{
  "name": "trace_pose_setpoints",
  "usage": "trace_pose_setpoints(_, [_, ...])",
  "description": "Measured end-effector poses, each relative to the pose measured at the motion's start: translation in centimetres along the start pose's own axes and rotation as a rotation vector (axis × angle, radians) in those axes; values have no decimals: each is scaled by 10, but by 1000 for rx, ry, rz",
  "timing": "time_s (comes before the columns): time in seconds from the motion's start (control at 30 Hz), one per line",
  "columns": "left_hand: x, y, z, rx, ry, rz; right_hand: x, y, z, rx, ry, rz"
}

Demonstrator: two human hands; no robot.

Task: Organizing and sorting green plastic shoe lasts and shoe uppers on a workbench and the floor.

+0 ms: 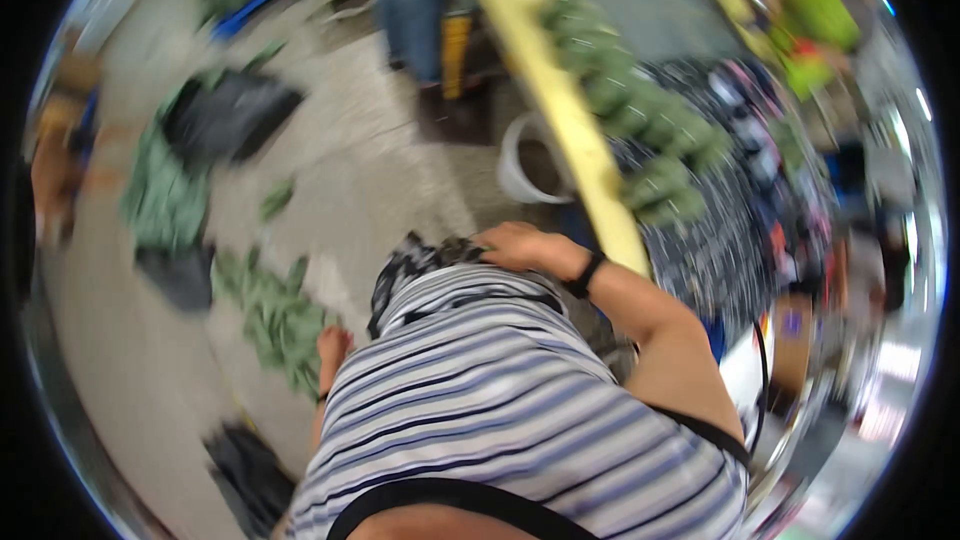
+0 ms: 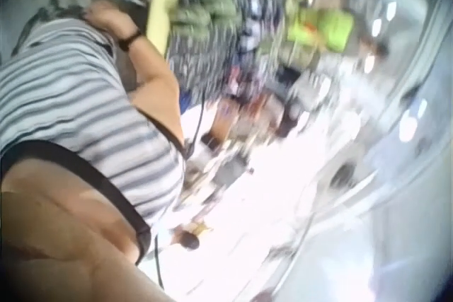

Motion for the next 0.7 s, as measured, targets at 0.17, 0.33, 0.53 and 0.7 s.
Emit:
trace_pose_setpoints(0.17, [-107,35,54,327,129,-81,2,31,10,74,-118,-58])
trace_pose_setpoints(0.33, [-211,47,98,141,212,-586,25,47,3,74,-366,-174])
trace_pose_setpoints(0.53, [-292,26,143,70,119,-719,82,14,13,-104,-407,-295])
trace_pose_setpoints(0.7, [-259,28,114,49,297,-676,126,-12,33,167,-367,-42])
Point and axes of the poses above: each hand's wrist, its own x-axis towards the middle knuckle, its own z-axis out of the palm, y = z × x, the point moved 2 cm from there along x, towards the middle knuckle, and after that the axes turned 10 degrees about y, right-handed, at the moved point
